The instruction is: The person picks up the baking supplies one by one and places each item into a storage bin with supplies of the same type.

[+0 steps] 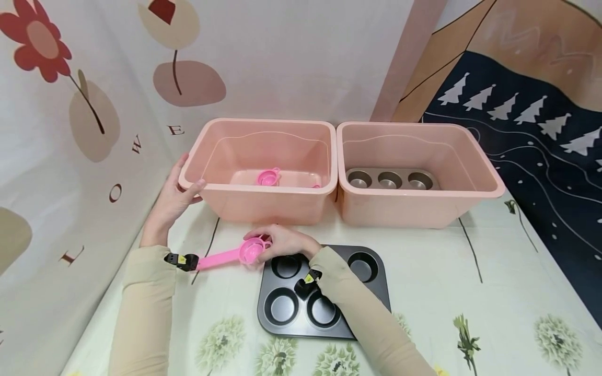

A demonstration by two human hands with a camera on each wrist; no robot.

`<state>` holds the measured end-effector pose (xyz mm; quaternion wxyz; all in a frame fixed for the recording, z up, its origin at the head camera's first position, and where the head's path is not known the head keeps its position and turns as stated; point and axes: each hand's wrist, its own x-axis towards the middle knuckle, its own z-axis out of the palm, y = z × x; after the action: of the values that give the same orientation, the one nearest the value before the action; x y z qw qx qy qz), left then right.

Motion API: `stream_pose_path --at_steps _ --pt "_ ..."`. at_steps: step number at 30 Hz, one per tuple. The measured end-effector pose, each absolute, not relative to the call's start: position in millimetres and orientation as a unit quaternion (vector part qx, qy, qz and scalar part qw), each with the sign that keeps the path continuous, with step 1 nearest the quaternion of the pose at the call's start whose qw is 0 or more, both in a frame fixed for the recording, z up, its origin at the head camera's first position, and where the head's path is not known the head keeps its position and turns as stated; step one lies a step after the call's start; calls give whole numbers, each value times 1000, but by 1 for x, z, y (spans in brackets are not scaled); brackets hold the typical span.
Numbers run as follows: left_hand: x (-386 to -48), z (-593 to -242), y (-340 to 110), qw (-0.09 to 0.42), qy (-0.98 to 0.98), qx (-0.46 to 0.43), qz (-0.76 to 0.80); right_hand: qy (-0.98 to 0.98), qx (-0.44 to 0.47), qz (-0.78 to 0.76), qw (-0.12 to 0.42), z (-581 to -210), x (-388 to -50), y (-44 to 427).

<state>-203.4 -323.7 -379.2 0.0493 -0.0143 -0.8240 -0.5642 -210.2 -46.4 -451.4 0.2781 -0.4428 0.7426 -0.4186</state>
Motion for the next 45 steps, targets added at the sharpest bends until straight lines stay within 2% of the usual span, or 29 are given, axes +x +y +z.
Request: stream_pose_path --at_steps 18,31,45 --pt "-203 -380 -321 51 -819 -22 -571 724 -459 -421 297 -441 -211 -19" --pt "-205 -380 -324 42 -804 -26 -593 737 -462 -404 284 -436 -213 11" --pt "-203 -379 -323 54 -816 -35 -575 749 -464 -404 245 -413 -211 30"
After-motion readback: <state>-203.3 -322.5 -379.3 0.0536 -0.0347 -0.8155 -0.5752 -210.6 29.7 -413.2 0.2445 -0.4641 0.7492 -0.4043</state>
